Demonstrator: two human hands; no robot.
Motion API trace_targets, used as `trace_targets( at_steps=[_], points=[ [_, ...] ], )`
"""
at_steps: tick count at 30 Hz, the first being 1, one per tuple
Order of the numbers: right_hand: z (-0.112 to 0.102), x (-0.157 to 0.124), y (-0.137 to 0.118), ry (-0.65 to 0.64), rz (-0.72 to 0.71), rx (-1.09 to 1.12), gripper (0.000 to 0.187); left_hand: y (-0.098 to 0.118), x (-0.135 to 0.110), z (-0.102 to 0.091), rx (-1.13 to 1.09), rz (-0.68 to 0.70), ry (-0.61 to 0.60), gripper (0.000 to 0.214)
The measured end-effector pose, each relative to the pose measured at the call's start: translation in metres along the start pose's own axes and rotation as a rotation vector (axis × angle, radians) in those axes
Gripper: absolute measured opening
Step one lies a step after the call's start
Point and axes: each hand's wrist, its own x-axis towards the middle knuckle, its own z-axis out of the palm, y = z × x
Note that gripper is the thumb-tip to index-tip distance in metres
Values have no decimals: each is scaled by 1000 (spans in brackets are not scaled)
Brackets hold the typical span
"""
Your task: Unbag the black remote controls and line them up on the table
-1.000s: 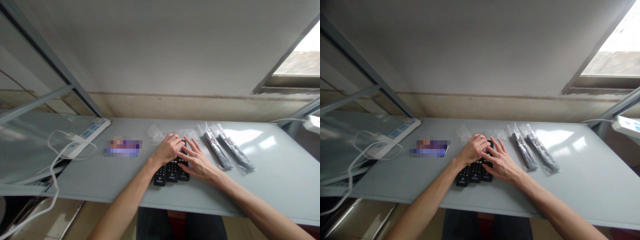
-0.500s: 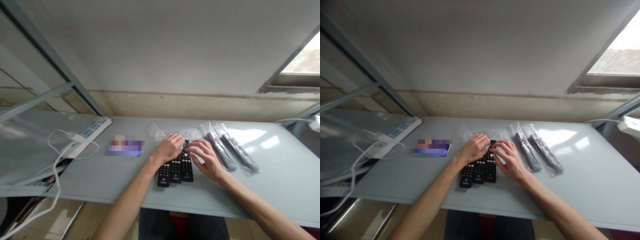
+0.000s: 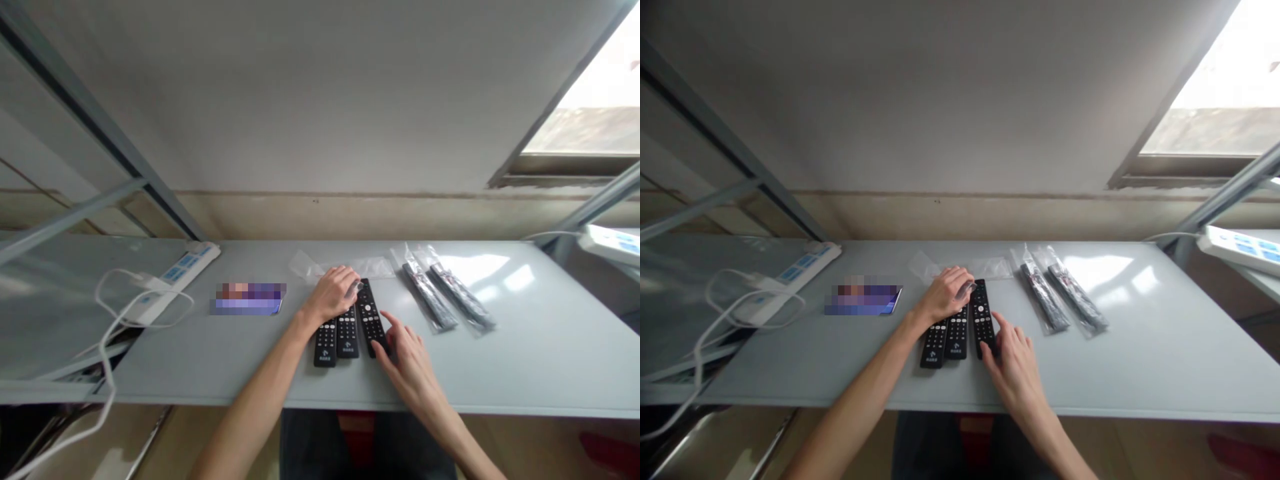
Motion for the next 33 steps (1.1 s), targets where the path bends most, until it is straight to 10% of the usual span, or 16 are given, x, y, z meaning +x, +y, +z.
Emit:
trace_targets(
  at_steps=[10, 17, 22, 33],
  points=[
    [-39, 17, 29, -153, 64, 215, 52, 0, 0, 3, 11, -10, 80, 4],
    [-91, 94, 53, 173, 148, 335, 34, -9, -1, 6, 107, 6, 182, 9],
    [-61, 139, 64, 259, 341, 647, 29, -10, 0, 2, 146, 46, 208, 14],
    [-20, 105, 40, 213, 403, 781, 32, -5, 0, -2, 117, -9, 212, 12]
  ],
)
